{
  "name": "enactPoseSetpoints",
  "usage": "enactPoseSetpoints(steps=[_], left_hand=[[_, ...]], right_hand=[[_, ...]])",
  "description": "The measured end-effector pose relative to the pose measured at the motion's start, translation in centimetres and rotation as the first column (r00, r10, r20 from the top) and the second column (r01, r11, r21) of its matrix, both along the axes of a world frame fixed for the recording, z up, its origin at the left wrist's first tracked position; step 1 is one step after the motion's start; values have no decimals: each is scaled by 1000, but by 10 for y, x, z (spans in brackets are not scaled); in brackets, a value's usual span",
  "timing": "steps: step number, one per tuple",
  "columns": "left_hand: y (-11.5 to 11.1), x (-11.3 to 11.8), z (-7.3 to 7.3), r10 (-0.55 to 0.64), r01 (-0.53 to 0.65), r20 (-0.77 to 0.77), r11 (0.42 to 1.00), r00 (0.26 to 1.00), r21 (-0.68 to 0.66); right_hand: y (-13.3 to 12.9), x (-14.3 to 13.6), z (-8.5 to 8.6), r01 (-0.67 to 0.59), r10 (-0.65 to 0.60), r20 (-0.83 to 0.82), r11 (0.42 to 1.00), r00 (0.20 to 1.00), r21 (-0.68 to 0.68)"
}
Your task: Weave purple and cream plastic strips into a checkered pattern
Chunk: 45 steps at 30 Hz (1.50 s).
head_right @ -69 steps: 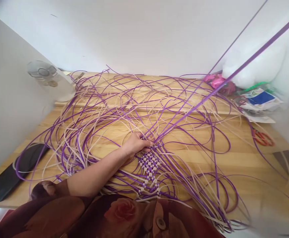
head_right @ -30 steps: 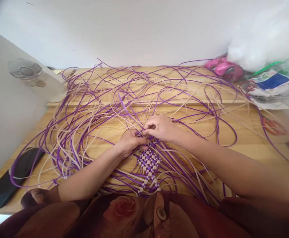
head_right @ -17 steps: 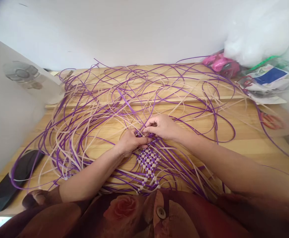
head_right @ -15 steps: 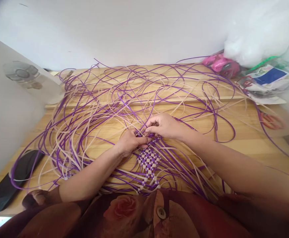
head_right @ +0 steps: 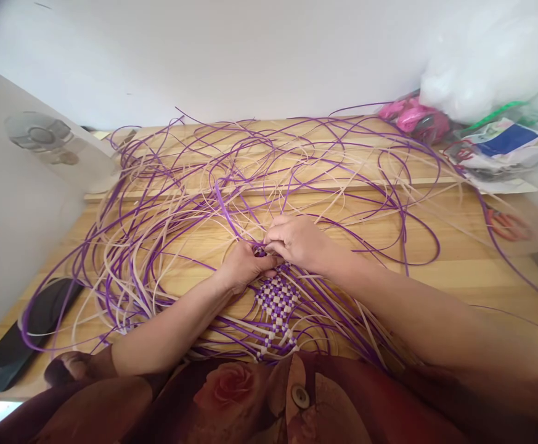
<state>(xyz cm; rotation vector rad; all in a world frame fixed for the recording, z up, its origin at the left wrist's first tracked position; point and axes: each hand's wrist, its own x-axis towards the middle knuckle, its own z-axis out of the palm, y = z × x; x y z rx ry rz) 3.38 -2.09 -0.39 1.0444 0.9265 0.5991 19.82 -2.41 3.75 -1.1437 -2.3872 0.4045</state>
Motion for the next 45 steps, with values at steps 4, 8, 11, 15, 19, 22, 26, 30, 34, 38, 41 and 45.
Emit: enactPoseSetpoints(steps=[4,8,11,15,19,22,26,30,34,38,41,45], left_hand=[[0,-1,1,4,-1,48,998,999,-68],[2,-3,2,10,-1,90,995,996,-99],[3,-4,2,37,-24,107,992,994,-122],[5,-4,3,48,-25,128,985,991,-171],[8,-4,4,74,-45,124,975,990,-219],[9,-2,6,88,-63,95,969,992,-240],[9,0,10,94,-77,56,963,994,-260],[10,1,10,94,-83,27,954,995,-287],[12,2,6,88,-77,25,951,996,-300],[12,3,3,77,-56,66,959,995,-280],[12,2,2,79,-65,46,963,996,-261],[11,1,1,109,-109,-12,970,994,-218]], right_hand=[[5,-5,-7,76,-80,76,996,994,53],[10,-8,-8,58,-64,95,996,993,65],[14,-9,-8,-9,5,69,998,998,60],[20,-10,-7,-40,37,50,997,998,67],[25,-16,-8,-41,37,46,996,998,81],[27,-22,-9,-14,14,13,998,1000,64],[14,-21,-1,139,-139,-160,990,977,-9],[-22,-8,11,272,-250,-201,958,947,86],[-51,-1,7,47,-70,116,981,991,187],[-51,-7,-6,-22,-56,301,968,952,251],[-48,-16,-8,-71,-36,374,961,927,267],[-61,-30,-3,-163,25,437,946,899,281]])
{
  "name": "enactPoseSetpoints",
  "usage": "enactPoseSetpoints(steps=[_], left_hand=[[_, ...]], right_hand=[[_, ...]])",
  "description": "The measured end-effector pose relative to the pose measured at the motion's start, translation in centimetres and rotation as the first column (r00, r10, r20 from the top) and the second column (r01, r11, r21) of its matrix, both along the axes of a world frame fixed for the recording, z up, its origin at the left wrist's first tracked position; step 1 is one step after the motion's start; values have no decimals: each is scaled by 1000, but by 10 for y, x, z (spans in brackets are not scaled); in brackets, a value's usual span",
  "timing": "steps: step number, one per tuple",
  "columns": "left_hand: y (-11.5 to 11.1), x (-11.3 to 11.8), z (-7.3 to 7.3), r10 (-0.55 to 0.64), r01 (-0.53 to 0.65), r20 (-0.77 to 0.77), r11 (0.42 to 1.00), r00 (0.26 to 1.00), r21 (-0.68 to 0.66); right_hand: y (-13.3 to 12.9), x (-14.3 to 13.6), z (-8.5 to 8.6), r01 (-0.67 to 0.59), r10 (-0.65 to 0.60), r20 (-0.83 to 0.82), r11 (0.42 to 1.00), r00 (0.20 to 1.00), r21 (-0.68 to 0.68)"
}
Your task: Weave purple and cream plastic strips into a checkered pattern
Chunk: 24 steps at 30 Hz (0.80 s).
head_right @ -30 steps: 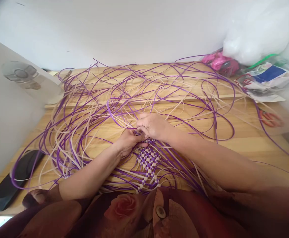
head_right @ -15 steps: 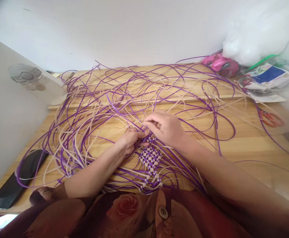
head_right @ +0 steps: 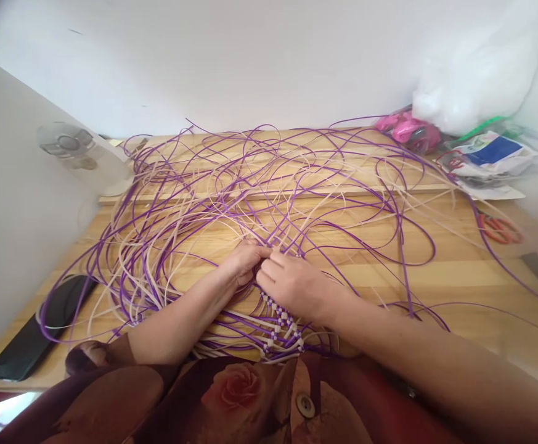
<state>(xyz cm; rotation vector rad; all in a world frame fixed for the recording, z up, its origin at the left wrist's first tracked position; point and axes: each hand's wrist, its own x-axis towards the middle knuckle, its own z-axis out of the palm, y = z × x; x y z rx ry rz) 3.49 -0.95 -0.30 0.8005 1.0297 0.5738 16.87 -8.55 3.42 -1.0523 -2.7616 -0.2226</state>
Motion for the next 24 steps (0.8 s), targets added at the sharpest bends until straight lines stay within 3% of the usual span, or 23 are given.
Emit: enactPoseSetpoints(steps=[3,7,13,17,24], left_hand=[[0,1,2,46,-46,13,999,999,4],[1,2,5,69,-68,21,997,997,-27],[0,2,2,78,-78,29,997,997,-1],[-2,3,-4,91,-92,47,995,995,24],[-4,2,-2,105,-105,13,993,994,53]], right_hand=[[-13,-3,-1,40,-41,-112,999,993,-4],[-20,1,-9,252,-238,-364,968,901,-8],[-13,-1,-17,258,-231,-321,965,919,44],[-12,-7,-20,252,-254,-385,966,887,-56],[-29,-16,-21,184,-352,-688,934,635,-307]])
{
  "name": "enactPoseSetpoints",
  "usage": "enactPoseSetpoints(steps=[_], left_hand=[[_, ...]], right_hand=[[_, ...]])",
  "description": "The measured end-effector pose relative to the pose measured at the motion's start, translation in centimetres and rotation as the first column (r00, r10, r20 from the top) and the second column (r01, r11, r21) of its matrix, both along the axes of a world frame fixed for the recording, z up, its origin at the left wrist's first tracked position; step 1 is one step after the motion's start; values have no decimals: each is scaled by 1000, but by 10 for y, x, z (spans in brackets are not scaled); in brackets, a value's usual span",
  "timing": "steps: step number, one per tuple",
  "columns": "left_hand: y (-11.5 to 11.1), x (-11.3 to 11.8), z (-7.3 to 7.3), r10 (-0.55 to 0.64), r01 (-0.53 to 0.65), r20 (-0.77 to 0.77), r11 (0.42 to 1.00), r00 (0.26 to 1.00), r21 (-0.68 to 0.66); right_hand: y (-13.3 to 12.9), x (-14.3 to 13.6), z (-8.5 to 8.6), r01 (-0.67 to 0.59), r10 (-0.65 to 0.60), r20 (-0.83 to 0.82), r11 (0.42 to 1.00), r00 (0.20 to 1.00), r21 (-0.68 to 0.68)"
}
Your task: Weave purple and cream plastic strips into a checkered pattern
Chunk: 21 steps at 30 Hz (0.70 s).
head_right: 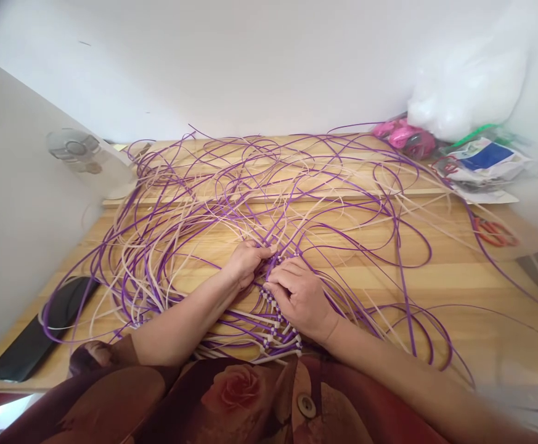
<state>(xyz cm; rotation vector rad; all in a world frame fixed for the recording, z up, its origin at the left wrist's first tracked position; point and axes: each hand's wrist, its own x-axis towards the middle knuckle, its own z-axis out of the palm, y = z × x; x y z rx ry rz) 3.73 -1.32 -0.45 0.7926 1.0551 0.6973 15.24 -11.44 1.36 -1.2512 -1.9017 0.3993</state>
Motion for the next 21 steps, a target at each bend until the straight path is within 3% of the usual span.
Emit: enactPoseSetpoints(steps=[4,8,10,13,16,19,21], left_hand=[[1,-6,2,-87,85,34,995,996,54],[-1,-9,5,-235,231,53,970,971,76],[-3,-8,5,-193,190,32,979,981,75],[-6,-3,3,-91,93,-26,987,996,132],[-7,-1,-2,-80,101,-104,971,991,216],[-8,-2,-3,-70,137,-241,952,968,274],[-7,-4,-3,-62,147,-284,946,957,289]], right_hand=[[-2,0,-6,82,-90,-188,995,978,-53],[-2,-2,-14,113,-186,-363,971,913,-213],[-2,-5,-16,72,-221,-494,950,841,-304],[1,-8,-17,-21,-316,-681,899,660,-437],[5,-10,-17,-118,-393,-749,842,534,-526],[5,-13,-18,-168,-398,-760,822,514,-544],[3,-16,-20,-171,-379,-751,824,541,-539]])
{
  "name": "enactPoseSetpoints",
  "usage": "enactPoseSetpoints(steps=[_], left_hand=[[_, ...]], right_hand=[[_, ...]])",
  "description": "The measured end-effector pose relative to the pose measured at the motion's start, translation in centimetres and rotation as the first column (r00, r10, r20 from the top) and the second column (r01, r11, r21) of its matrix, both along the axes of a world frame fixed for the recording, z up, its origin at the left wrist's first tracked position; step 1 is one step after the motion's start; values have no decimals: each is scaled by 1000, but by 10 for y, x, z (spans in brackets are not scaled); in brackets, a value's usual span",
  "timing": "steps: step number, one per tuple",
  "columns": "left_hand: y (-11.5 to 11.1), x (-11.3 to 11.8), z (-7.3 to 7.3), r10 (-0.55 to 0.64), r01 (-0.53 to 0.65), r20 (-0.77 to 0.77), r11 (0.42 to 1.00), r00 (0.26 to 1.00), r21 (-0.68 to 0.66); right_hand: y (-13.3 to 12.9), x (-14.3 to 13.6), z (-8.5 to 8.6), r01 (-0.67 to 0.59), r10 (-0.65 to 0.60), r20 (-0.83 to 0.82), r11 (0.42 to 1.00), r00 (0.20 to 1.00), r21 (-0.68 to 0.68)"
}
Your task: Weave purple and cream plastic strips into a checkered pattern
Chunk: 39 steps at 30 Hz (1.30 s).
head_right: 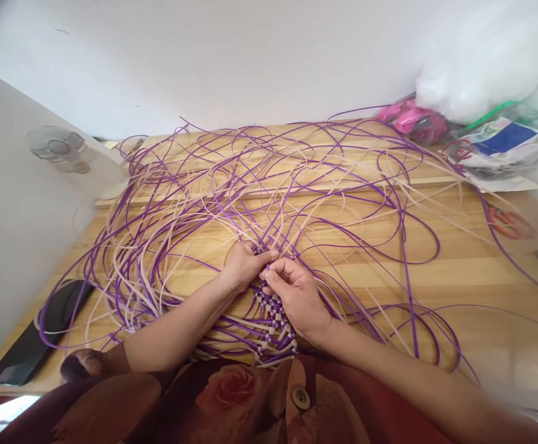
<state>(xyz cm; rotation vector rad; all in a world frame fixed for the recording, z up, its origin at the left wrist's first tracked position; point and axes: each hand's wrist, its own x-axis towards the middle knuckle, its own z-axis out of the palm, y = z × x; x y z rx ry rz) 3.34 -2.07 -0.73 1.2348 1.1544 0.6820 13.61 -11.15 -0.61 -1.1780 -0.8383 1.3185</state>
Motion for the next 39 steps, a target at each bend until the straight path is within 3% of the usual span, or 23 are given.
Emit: enactPoseSetpoints(steps=[3,6,10,13,15,17,19,22,25,28,30,32,35,37,39], left_hand=[[1,-2,2,-37,39,86,999,996,-28],[3,-3,2,-53,76,209,991,976,-106],[6,-2,4,-18,93,281,962,959,-256],[7,-2,7,-17,108,290,948,957,-299],[7,-2,8,-19,109,291,949,956,-295],[7,-3,8,-30,120,302,951,953,-284],[7,-4,7,-58,144,306,953,950,-267],[6,-4,6,-82,147,278,965,957,-219],[6,-1,6,-42,94,234,971,971,-219],[8,2,6,-9,63,210,966,978,-251],[9,3,5,-3,55,198,965,980,-257],[11,2,3,-10,64,198,962,980,-266],[13,-2,3,-32,97,214,948,976,-302],[15,-6,6,-61,125,203,940,977,-319],[18,-10,11,-131,183,183,933,974,-310]], right_hand=[[-5,-2,1,-62,59,112,998,992,16],[-5,10,11,-181,155,343,983,926,44],[15,47,34,-234,123,670,969,732,77],[41,69,44,-202,151,805,979,574,-40],[54,74,44,-169,252,760,968,599,-188],[61,72,40,-152,333,646,935,687,-321],[62,64,36,-156,347,547,918,762,-365],[64,58,33,-122,237,472,958,849,-261],[81,76,37,106,-42,431,986,902,-125],[112,115,43,444,-397,441,896,805,-5],[129,137,48,522,-475,432,853,767,11],[134,146,52,486,-431,417,874,800,-29],[116,133,54,325,-251,389,936,886,-137],[93,116,50,143,-46,408,967,912,-210],[68,100,40,-78,186,486,969,854,-233]])
